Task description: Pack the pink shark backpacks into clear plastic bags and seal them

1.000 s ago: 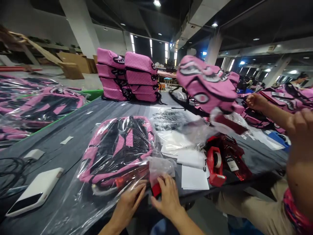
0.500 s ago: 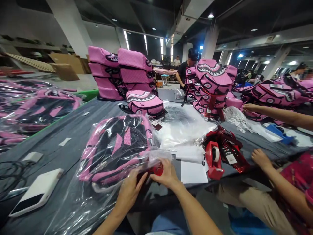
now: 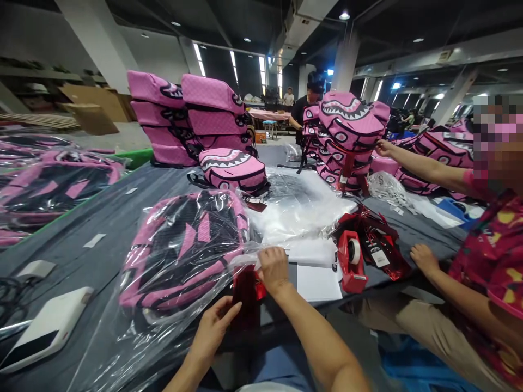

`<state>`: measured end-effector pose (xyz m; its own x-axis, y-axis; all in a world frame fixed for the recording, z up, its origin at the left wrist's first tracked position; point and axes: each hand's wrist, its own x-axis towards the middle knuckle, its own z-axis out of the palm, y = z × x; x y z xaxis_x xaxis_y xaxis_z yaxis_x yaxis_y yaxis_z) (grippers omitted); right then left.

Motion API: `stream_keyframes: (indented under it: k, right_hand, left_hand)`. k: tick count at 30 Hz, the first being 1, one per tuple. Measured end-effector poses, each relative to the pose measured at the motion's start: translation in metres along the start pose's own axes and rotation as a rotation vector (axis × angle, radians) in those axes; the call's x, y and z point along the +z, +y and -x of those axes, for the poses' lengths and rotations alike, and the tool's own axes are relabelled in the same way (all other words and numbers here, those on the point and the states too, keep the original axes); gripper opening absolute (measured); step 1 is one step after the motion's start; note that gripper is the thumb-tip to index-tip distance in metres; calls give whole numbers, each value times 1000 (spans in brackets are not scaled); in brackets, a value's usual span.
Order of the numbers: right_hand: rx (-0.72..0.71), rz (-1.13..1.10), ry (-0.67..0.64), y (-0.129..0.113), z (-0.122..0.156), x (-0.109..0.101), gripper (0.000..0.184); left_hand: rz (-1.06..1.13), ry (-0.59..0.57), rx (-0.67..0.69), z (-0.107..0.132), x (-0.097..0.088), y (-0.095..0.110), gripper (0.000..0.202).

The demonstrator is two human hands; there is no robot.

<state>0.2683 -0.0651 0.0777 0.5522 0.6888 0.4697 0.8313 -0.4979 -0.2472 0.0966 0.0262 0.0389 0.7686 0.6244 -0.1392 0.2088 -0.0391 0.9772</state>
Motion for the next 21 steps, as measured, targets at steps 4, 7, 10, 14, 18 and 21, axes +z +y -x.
stream_keyframes:
  k: [4, 7, 10, 14, 18, 21]
  right_hand:
    - [39, -145, -14, 17, 24, 1, 39]
    - [57, -234, 5, 26, 38, 3, 44]
    - [100, -305, 43, 27, 41, -1, 40]
    - [15, -158, 241, 6, 60, -13, 25]
    - [-410, -184, 69, -28, 102, -3, 9]
    - [-186, -171, -35, -34, 112, 22, 22]
  left_hand:
    - [-257, 87, 282, -12, 0, -7, 54]
    - [-186, 162, 205, -24, 1, -12, 56]
    - [-133, 142, 68, -31, 3, -9, 58]
    - [-116, 103, 4, -30, 1, 6, 55]
    - [-28, 5, -88, -27, -11, 25, 61]
    - [41, -101, -118, -30, -25, 42, 58]
